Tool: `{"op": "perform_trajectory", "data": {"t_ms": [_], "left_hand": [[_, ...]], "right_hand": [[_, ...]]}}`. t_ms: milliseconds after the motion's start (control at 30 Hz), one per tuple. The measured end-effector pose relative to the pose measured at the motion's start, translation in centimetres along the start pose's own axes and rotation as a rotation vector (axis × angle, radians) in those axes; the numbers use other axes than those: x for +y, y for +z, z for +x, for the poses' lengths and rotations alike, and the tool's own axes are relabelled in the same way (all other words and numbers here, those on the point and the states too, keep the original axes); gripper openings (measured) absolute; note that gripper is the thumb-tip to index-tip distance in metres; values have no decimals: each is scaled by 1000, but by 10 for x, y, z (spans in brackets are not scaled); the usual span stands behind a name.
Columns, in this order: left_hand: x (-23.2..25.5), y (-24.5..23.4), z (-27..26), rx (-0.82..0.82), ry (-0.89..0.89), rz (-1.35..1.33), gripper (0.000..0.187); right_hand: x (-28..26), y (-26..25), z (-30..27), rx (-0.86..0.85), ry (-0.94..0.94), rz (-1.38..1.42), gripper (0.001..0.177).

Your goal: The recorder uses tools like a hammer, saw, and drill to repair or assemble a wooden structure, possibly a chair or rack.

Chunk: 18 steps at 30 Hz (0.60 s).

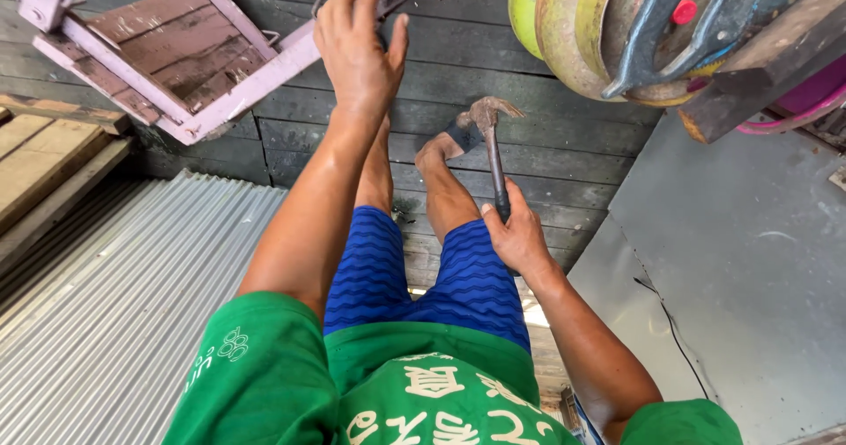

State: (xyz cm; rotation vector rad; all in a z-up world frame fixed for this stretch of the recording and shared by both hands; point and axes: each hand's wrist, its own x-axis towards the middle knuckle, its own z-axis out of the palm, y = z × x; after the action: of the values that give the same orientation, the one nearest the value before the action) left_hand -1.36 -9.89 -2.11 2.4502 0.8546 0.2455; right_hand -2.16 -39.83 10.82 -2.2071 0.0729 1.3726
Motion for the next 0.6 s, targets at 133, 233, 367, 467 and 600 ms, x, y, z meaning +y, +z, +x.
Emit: {"op": "perform_trajectory", "data": {"t_ms": [133, 233, 367, 467, 600], "left_hand": [[12, -17, 29, -35, 156, 52, 41], [7, -16, 35, -37, 189, 1, 20], [-29, -32, 43, -124, 235, -11, 33], [-72, -63, 61, -126, 129, 164, 44], [-142, -95, 76, -150, 194, 375, 56]], "right_hand": [[-4, 3, 2, -38, 37, -18, 64], [-16, 1, 3, -196, 60, 265, 72], [-61, -13, -2, -353, 82, 626, 68], [-94, -21, -2, -443, 141, 788, 65], [-130, -25, 18, -601, 147, 914, 64]]}}
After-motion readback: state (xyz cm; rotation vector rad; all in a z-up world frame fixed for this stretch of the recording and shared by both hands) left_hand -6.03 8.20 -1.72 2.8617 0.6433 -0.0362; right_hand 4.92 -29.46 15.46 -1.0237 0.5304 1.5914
